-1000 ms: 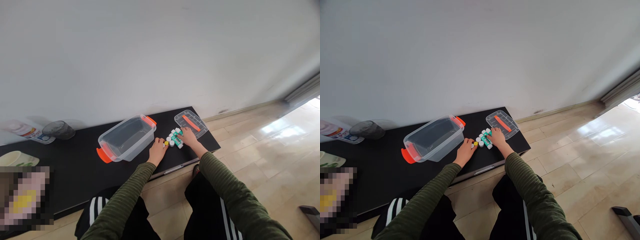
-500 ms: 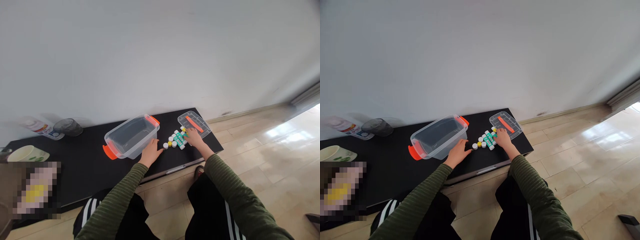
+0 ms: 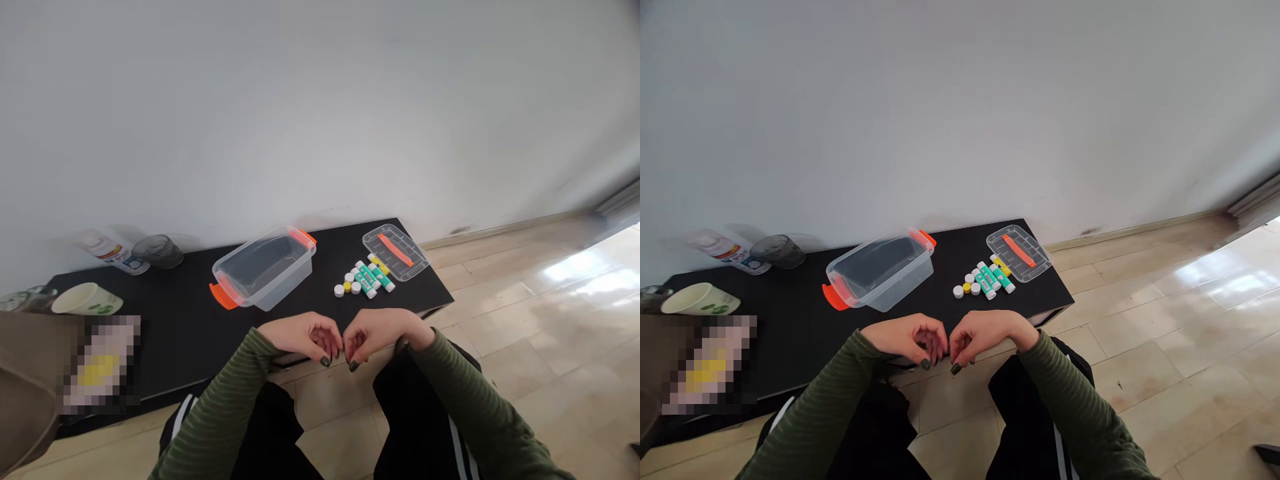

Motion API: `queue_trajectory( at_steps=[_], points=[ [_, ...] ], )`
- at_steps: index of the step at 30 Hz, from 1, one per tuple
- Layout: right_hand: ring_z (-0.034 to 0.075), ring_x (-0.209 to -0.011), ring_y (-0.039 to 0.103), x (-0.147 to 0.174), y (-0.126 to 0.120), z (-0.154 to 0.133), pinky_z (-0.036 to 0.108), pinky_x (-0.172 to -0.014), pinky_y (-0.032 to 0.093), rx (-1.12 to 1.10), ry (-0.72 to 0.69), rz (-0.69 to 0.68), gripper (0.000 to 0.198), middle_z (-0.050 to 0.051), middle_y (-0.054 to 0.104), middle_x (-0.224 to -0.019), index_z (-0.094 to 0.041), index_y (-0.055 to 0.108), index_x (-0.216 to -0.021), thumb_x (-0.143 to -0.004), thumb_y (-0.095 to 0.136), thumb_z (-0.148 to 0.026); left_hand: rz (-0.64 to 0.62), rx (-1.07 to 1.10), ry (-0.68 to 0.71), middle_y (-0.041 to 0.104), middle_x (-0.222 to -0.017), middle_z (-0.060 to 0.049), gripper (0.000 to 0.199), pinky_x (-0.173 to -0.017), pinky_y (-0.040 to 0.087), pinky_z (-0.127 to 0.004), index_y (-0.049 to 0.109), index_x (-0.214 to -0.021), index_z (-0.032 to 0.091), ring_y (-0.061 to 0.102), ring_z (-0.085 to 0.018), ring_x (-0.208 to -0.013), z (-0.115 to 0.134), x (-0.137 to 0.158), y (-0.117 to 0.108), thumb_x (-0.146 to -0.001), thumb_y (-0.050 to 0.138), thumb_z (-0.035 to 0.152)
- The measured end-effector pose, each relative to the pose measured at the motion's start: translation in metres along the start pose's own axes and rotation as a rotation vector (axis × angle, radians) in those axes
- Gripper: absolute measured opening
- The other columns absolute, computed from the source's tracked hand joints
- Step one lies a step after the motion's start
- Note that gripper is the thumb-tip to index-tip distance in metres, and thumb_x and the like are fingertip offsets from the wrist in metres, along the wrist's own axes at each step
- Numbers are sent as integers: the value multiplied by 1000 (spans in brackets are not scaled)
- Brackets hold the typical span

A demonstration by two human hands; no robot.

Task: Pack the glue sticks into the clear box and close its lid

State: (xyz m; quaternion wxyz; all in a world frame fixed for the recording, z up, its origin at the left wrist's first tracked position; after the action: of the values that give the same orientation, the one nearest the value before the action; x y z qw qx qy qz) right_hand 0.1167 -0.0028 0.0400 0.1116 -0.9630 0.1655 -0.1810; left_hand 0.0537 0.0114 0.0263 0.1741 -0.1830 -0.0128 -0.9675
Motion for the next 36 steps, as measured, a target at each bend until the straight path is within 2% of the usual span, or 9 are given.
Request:
queue_trajectory(
  at_steps=[2, 5, 8, 14, 18, 21, 23, 25, 36],
  points=[
    [11, -57, 56, 7, 1, -24, 23, -56, 42, -210, -150, -52, 42, 1, 64, -65, -13, 69, -78, -80, 70, -56, -13, 202, 131, 67, -67, -8, 64, -59, 51, -33, 69, -71, 19, 61, -19, -59, 23, 4, 5, -60, 68, 81],
    [8, -40, 36, 13, -37, -36, 25, -44, 29, -454, -326, 172, 79, -1, 42, -42, -17, 52, -47, -85, 32, -84, 267, 394, 218, 35, -35, -4, 88, -39, 31, -29, 46, -36, 23, 36, -12, -35, 29, -2, -29, -71, 12, 96],
    [9, -33, 23, 9, -67, -5, 27, -39, 22, -627, -220, 398, 87, -2, 22, -32, -24, 35, -37, -83, -6, -85, 416, 452, 126, 17, -31, -2, 86, -36, 18, -27, 30, -31, 26, 20, -9, -31, 10, -16, -51, -72, -12, 89],
    [10, -33, 20, 7, -85, 42, 26, -37, 18, -678, -20, 557, 81, -3, 20, -32, -26, 30, -42, -81, -9, -86, 472, 389, 1, 18, -32, -1, 82, -38, 17, -27, 25, -37, 26, 20, -9, -32, -8, -33, -61, -71, -18, 87],
    [11, -42, 36, 35, -110, 67, 25, -46, 28, -330, 248, 895, 76, 0, 37, -40, -21, 45, -49, -94, 12, -73, 703, 173, -44, 40, -42, -2, 83, -44, 30, -26, 44, -46, 21, 40, -11, -40, -18, -33, -81, -84, 2, 82],
    [16, -69, 59, 61, -129, 75, 24, -61, 38, 228, 576, 1072, 37, 4, 65, -71, -19, 65, -78, -94, 49, -48, 961, -264, -13, 67, -81, -6, 40, -69, 47, -30, 66, -82, 19, 63, -18, -75, -13, -28, -98, -88, 53, 56],
    [21, -89, 64, 61, -132, 83, 26, -68, 41, 473, 722, 1004, 18, 6, 71, -94, -21, 68, -97, -89, 60, -35, 1020, -533, 5, 67, -105, -9, 24, -88, 48, -36, 66, -102, 20, 62, -24, -100, -10, -33, -98, -82, 65, 33],
    [24, -100, 65, 55, -130, 96, 28, -73, 43, 553, 808, 891, 23, 7, 71, -105, -22, 68, -107, -88, 61, -32, 998, -660, -29, 63, -113, -11, 28, -97, 45, -39, 65, -109, 19, 58, -26, -110, -17, -43, -95, -81, 64, 22],
    [35, -103, 66, 31, -117, 106, 41, -80, 51, 597, 935, 762, 36, 20, 70, -109, -18, 73, -107, -88, 58, -46, 920, -782, -133, 60, -105, -8, 12, -86, 47, -34, 57, -99, 20, 59, -23, -101, -29, -62, -89, -87, 58, 19]
  ],
)
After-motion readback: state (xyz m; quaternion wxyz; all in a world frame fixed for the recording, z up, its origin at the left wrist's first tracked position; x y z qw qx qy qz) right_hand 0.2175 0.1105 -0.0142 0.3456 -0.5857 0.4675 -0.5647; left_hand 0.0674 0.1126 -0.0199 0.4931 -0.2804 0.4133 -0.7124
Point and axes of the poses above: each hand's wrist, its own x-axis away from the middle knuckle, its own y-axis out of the palm, z = x × y, the point moved 10 cm from there along -x, towards the middle knuckle
